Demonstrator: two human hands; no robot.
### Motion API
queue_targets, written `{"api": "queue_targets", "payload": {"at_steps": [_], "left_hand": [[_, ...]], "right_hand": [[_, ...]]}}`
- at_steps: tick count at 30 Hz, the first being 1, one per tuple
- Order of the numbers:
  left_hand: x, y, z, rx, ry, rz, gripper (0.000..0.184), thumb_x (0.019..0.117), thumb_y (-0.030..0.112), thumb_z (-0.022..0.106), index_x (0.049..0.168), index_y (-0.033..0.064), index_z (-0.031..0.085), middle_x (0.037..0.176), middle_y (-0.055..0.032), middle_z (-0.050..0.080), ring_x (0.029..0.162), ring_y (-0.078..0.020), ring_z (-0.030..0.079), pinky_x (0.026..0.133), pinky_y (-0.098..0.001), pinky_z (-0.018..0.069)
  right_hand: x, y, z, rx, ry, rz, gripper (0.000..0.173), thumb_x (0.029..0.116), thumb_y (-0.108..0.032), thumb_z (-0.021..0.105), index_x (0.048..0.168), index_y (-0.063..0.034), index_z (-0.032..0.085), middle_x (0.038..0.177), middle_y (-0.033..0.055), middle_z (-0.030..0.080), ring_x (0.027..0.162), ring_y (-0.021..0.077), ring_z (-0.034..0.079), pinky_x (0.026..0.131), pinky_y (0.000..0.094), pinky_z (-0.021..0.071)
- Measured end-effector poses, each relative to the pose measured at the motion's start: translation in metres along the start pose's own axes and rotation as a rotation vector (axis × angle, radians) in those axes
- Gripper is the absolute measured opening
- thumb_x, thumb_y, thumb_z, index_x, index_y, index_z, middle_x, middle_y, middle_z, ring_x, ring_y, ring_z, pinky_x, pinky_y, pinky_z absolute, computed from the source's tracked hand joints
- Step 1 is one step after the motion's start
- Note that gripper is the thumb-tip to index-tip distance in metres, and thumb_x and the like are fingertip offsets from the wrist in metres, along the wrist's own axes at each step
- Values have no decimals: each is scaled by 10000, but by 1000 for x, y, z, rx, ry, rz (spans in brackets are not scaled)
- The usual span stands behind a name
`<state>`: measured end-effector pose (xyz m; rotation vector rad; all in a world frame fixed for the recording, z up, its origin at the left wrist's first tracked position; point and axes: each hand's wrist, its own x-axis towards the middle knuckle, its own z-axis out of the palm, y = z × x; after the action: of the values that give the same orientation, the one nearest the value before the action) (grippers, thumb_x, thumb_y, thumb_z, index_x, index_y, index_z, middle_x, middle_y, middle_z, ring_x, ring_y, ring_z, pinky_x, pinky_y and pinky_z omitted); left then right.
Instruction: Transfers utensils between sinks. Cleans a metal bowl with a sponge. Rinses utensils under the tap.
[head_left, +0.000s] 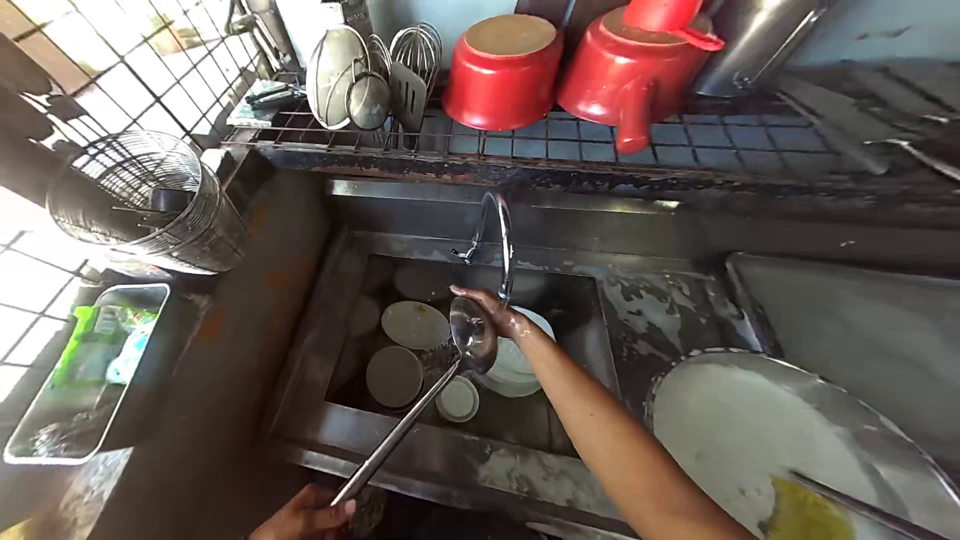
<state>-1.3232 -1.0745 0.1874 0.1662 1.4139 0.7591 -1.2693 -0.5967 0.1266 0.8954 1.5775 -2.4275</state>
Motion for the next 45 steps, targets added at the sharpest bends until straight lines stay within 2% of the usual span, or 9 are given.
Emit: {"api": "queue_targets", "payload": {"at_steps": [6, 15, 23, 25, 28, 31, 36, 42, 45], "left_hand": [[69, 53, 28, 400, 153, 209, 450, 958, 532, 657, 896, 87, 650, 578, -7, 542, 427, -134, 515, 431, -316, 487], [182, 256, 155, 956, 208, 702, 532, 983, 537, 605, 916, 12, 658, 752, -114, 596, 704, -262, 598, 717, -487, 521], [189, 260, 244, 1043, 374, 746, 595, 977, 626, 540, 944, 50, 684, 745, -127, 650, 734, -317, 672, 710, -561, 547], [188, 273, 271, 1001, 409, 798, 574, 984, 613, 536, 905, 61, 671, 703, -100, 627, 693, -293, 657, 672, -534, 542], [171, 318, 304, 938, 419, 880, 515, 993, 545, 569, 947, 49, 700, 748, -109, 658, 735, -289, 677, 717, -533, 563], [142, 395, 331, 1032, 411, 881, 455, 1025, 461, 575, 1031, 22, 695, 863, -163, 683, 848, -334, 689, 801, -567, 559], [164, 527, 364, 1164, 401, 1001, 401, 1019, 370, 629, 1078, -21, 694, 953, -245, 692, 906, -412, 688, 836, -628, 543], [210, 621, 388, 1355, 452, 880, 457, 1012, 376, 645, 1093, -73, 676, 1017, -300, 676, 935, -452, 677, 864, -649, 524], [232, 634, 393, 1375, 470, 811, 507, 1030, 419, 603, 1080, -82, 657, 921, -278, 658, 788, -408, 659, 760, -614, 534]], "right_hand": [[-42, -19, -65, 65, 360, -3, 408, 1025, -410, 553, 1206, -61, 661, 1023, 111, 716, 890, 213, 696, 787, 429, 588], [-168, -78, -140, -7, 812, -156, 430, 1040, -406, 571, 1180, -15, 682, 1091, 168, 705, 978, 274, 679, 862, 506, 557], [-345, -171, -218, -443, 1171, -444, 634, 944, -634, 627, 1048, -16, 729, 1013, 203, 713, 962, 341, 679, 883, 609, 526], [-357, -171, -211, -668, 1265, -541, 635, 940, -697, 572, 1238, -152, 708, 1166, 148, 709, 1085, 320, 670, 941, 613, 521], [-357, -157, -181, -1031, 1515, -682, 800, 941, -734, 520, 1597, -292, 396, 1626, 158, 372, 1430, 420, 435, 1050, 683, 446], [-342, -132, -175, -1303, 1514, -753, 587, 1065, -534, 431, 1606, -310, 385, 1735, 75, 150, 1562, 367, 236, 1175, 619, 361], [-391, -71, -175, -1190, 1245, -432, 473, 1074, -529, 405, 1355, -268, 682, 1533, 6, 530, 1377, 233, 531, 1091, 503, 478], [-510, 0, -229, -1198, 987, 520, 817, 880, -676, 677, 1463, -113, 570, 1500, 224, 516, 1439, 439, 409, 1178, 703, 220], [-546, 35, -251, -1171, 849, 780, 921, 781, -720, 750, 1390, -43, 608, 1352, 243, 622, 1310, 443, 543, 1105, 688, 350]]}}
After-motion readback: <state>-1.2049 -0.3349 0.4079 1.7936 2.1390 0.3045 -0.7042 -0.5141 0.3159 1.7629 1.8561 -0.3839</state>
